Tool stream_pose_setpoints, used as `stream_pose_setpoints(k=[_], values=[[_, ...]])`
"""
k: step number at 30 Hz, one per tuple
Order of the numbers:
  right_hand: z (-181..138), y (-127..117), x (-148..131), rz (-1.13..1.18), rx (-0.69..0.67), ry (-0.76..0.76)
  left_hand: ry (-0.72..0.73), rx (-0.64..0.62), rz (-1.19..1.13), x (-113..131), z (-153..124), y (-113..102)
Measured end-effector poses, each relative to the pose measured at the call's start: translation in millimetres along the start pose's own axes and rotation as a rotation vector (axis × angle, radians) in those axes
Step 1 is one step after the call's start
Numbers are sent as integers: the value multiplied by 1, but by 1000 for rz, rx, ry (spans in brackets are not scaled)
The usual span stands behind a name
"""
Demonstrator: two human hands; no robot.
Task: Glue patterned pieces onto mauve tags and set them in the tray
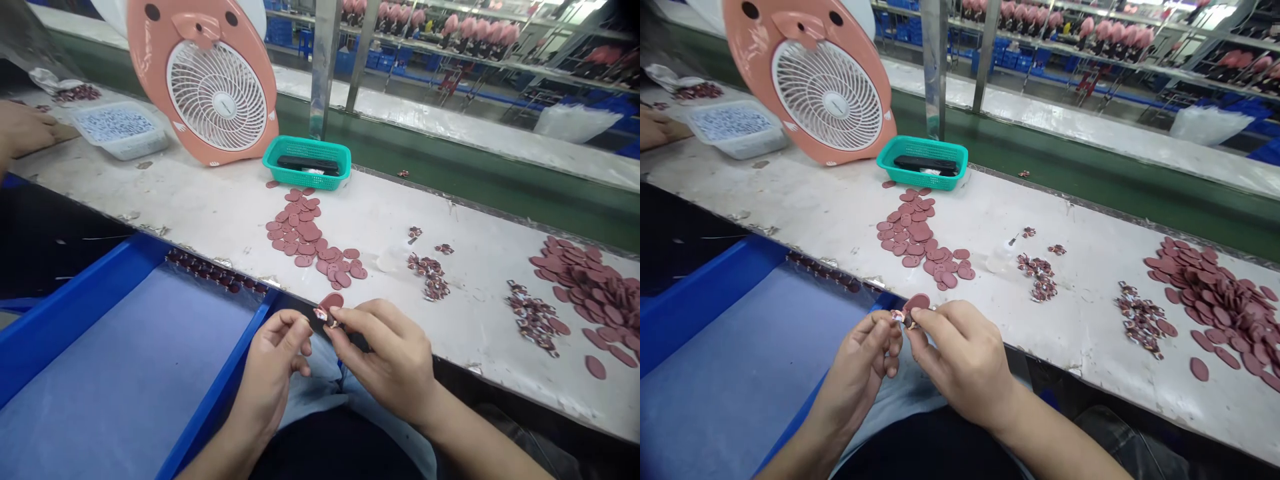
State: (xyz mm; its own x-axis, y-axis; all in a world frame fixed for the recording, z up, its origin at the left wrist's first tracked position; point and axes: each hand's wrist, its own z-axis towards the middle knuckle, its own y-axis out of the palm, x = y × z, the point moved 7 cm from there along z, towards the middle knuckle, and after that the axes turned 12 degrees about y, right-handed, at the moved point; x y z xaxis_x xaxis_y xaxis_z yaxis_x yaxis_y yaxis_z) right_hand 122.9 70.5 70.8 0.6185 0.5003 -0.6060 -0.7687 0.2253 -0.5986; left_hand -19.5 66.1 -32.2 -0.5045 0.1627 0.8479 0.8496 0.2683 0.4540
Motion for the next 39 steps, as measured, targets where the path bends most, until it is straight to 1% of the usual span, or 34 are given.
stream_pose_setpoints(k=[2, 5, 8, 11, 14, 16, 18, 20, 22, 25, 29, 31, 34, 36, 39], values=[[-5, 12, -4, -70, 31, -76, 114, 34, 53, 5, -3, -5], [-7, 30, -7, -95, 18, -135, 184, 47, 97, 9, -3, -10], [-5, 48, -9, -82, -33, -139, 221, 116, 152, 14, 1, -21], [-4, 61, -15, -86, -100, -143, 215, 186, 194, 16, 3, -38], [-9, 60, -30, -62, -146, -232, 197, 255, 300, 18, 8, -67], [-15, 54, -38, -26, -160, -307, 187, 315, 401, 22, 18, -96], [-21, 49, -37, -12, -159, -331, 174, 362, 470, 24, 35, -127], [-24, 46, -29, -9, -147, -297, 150, 388, 532, 22, 56, -156], [-28, 46, -18, -5, -146, -242, 115, 391, 593, 16, 78, -179], [-33, 48, -1, 0, -165, -163, 68, 403, 658, 4, 98, -199], [-44, 51, 15, 5, -182, -82, 55, 422, 692, -3, 101, -208], [-52, 60, 26, -6, -250, 5, 68, 435, 689, -2, 97, -210], [-64, 82, 47, -28, -393, 151, 92, 451, 669, 1, 88, -212], [-68, 100, 60, -42, -458, 216, 104, 469, 654, 2, 82, -213], [-68, 138, 78, -74, -531, 315, 115, 501, 632, 0, 70, -213]])
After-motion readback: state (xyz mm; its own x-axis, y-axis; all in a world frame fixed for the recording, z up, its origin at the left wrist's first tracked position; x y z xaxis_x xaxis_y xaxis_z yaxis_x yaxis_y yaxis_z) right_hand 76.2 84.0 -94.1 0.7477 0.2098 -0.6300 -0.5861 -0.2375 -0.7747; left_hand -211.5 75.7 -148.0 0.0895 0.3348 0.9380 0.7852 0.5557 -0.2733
